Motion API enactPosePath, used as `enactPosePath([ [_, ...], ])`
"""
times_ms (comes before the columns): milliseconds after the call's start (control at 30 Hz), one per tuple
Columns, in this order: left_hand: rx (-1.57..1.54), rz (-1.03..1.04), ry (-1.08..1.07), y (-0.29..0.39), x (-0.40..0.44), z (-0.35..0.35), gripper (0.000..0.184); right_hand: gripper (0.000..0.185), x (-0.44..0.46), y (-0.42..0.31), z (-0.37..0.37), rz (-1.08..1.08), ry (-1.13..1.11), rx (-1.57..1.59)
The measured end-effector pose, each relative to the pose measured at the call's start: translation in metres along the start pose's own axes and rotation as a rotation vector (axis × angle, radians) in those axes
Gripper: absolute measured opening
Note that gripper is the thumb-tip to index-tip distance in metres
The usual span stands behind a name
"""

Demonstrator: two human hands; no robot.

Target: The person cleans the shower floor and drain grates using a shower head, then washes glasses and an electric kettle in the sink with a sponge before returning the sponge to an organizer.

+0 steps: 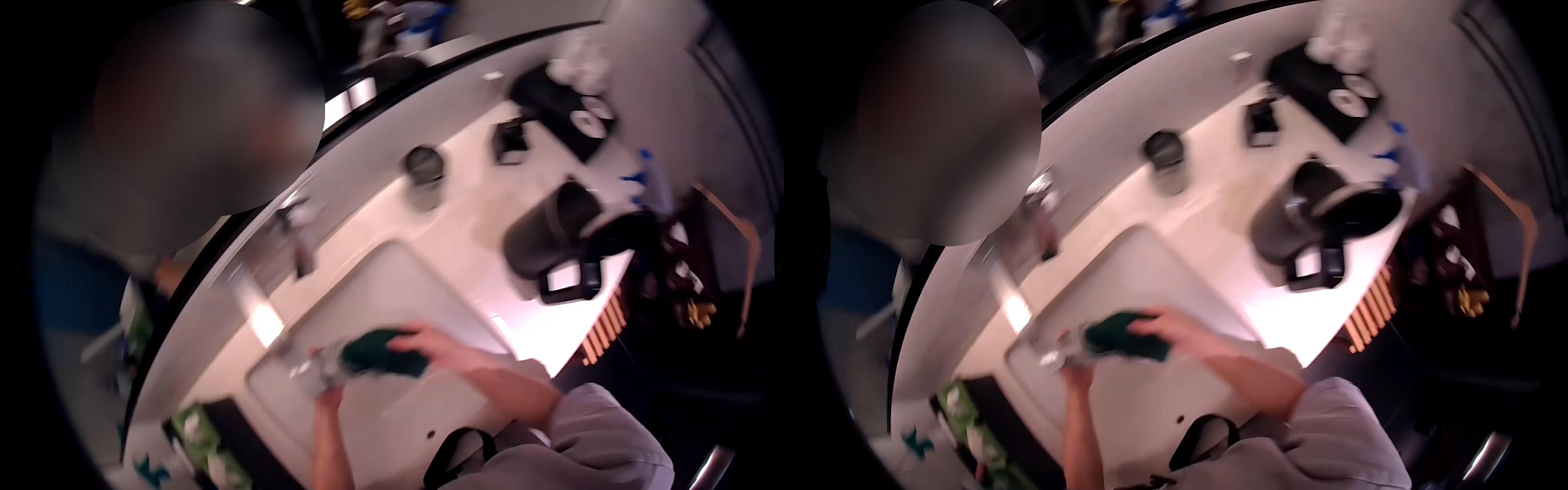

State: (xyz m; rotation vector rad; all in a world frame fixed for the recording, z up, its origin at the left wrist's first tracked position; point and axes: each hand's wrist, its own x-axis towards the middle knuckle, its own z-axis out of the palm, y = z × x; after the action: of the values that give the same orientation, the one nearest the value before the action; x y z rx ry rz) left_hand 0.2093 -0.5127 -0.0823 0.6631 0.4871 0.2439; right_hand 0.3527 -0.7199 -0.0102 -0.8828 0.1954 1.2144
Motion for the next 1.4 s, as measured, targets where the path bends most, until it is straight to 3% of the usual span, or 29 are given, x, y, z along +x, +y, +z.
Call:
enactPosePath([
  [33, -0.195, -0.085, 0.025, -0.024, 0.016, -0.050, 0.045, 0.034, -0.011, -0.016, -0.003, -0.014, 0.098, 0.044],
  [67, -0.857, -0.242, -0.149, -0.037, 0.013, -0.052, 0.047, 0.034, -0.021, -0.023, -0.017, -0.051, 0.128, -0.059],
  [100, -0.643, -0.184, 0.011, -0.049, 0.007, -0.052, 0.051, 0.030, -0.024, -0.024, -0.029, -0.110, 0.117, -0.034],
  [167, -0.489, -0.126, 0.102, -0.054, -0.004, -0.016, 0.054, 0.028, -0.038, -0.023, -0.031, -0.249, 0.202, -0.096],
  [300, -0.606, -0.144, -0.054, -0.061, -0.009, -0.004, 0.055, 0.027, -0.045, -0.010, -0.052, -0.226, 0.222, -0.147],
  [367, -0.418, -0.111, 0.183, -0.041, -0.014, 0.016, 0.052, 0.028, -0.044, 0.000, -0.049, -0.214, 0.199, -0.223],
  [400, -0.413, -0.109, 0.180, -0.034, -0.018, 0.015, 0.052, 0.028, -0.047, 0.002, -0.047, -0.196, 0.201, -0.339],
  [467, 0.385, 0.075, 0.211, -0.023, -0.024, 0.011, 0.051, 0.028, -0.051, 0.007, -0.044, -0.208, 0.195, -0.433],
  [500, 0.385, 0.067, 0.192, -0.016, -0.031, 0.023, 0.051, 0.028, -0.053, 0.007, -0.043, -0.209, 0.188, -0.532],
  [567, 1.398, 0.499, 0.250, -0.001, -0.056, 0.053, 0.053, 0.028, -0.060, 0.010, -0.045, -0.205, 0.152, -0.587],
  [600, 1.394, 0.502, 0.224, 0.000, -0.066, 0.065, 0.053, 0.029, -0.063, 0.016, -0.051, -0.195, 0.166, -0.559],
  [667, 1.818, 0.700, 0.115, 0.001, -0.081, 0.089, 0.058, 0.031, -0.068, 0.029, -0.066, -0.201, 0.211, -0.538],
  [800, 1.658, 0.877, -0.052, -0.008, -0.066, 0.171, 0.057, 0.029, -0.084, 0.033, -0.079, -0.179, 0.178, -0.574],
  [1000, 1.528, 0.952, -0.042, -0.037, 0.047, 0.283, 0.062, 0.031, -0.099, 0.007, -0.074, -0.200, 0.111, -0.704],
  [1067, 1.524, 0.963, -0.058, -0.045, 0.072, 0.296, 0.061, 0.033, -0.101, 0.001, -0.079, -0.120, 0.111, -0.680],
  [1167, 1.570, 0.940, -0.062, -0.056, 0.089, 0.312, 0.059, 0.032, -0.093, 0.006, -0.087, -0.228, 0.095, -0.633],
  [1400, 1.676, 0.898, -0.033, -0.082, 0.111, 0.330, 0.056, 0.032, -0.084, 0.018, -0.099, -0.242, -0.020, -0.607],
])
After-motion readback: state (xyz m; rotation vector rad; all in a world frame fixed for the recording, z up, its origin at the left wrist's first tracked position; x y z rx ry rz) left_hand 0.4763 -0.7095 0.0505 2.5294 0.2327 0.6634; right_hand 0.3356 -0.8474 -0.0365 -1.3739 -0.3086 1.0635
